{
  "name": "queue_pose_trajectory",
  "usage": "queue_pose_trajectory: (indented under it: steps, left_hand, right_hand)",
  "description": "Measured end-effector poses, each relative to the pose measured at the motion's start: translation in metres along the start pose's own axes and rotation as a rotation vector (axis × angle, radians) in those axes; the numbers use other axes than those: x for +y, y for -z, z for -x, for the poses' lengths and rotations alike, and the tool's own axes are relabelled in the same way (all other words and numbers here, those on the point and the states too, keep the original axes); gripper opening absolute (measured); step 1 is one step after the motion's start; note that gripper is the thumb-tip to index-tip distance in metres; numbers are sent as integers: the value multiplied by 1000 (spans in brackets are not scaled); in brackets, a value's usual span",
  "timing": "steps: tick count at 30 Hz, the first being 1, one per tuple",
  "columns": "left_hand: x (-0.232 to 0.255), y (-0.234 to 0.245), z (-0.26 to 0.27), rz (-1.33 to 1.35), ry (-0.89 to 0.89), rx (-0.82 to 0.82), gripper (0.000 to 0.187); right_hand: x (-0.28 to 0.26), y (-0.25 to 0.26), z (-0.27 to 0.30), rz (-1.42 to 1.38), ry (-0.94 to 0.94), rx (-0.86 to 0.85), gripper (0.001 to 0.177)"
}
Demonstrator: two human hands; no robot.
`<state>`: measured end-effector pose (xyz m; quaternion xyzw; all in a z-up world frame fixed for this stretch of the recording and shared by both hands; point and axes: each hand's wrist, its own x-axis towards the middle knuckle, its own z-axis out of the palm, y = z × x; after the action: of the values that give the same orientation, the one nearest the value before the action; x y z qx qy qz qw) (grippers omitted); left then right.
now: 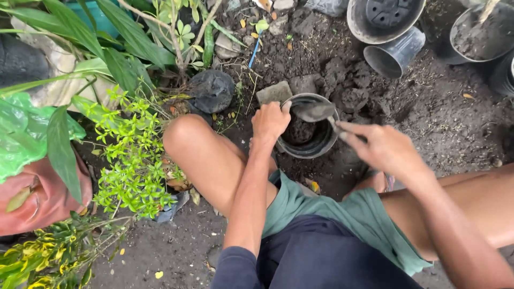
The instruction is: Repotting a Schefflera plant by digging soil with a trowel and placing the plant into a new container.
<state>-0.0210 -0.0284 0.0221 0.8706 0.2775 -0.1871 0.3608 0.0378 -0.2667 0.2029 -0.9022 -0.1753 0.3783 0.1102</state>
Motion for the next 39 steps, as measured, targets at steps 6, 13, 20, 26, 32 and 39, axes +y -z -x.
queue_pose_trajectory:
  steps: [6,13,20,26,32,39]
  left_hand:
    - [22,2,-1,427,-208,-129,66]
    - [16,-20,0,466,-215,82,45]
    - [2,-35,-1,282,-156,253,34]
    - [0,-17,14,193,-202,270,37]
    - [6,-29,-24,248,-340,223,38]
    - [8,-24,-18,477,-278,13,50]
  right_hand:
    - [1,-23,-89,198,66,-88,42]
    - [30,-81,-66,-235,-30,-59,42]
    - [17,-103,0,-280,-129,20,42]
    - [10,-15,16,-124,-82,16,43]
    - [1,-15,-49,110,44,27,43]
    - [20,-73,-73,-181,-31,12,43]
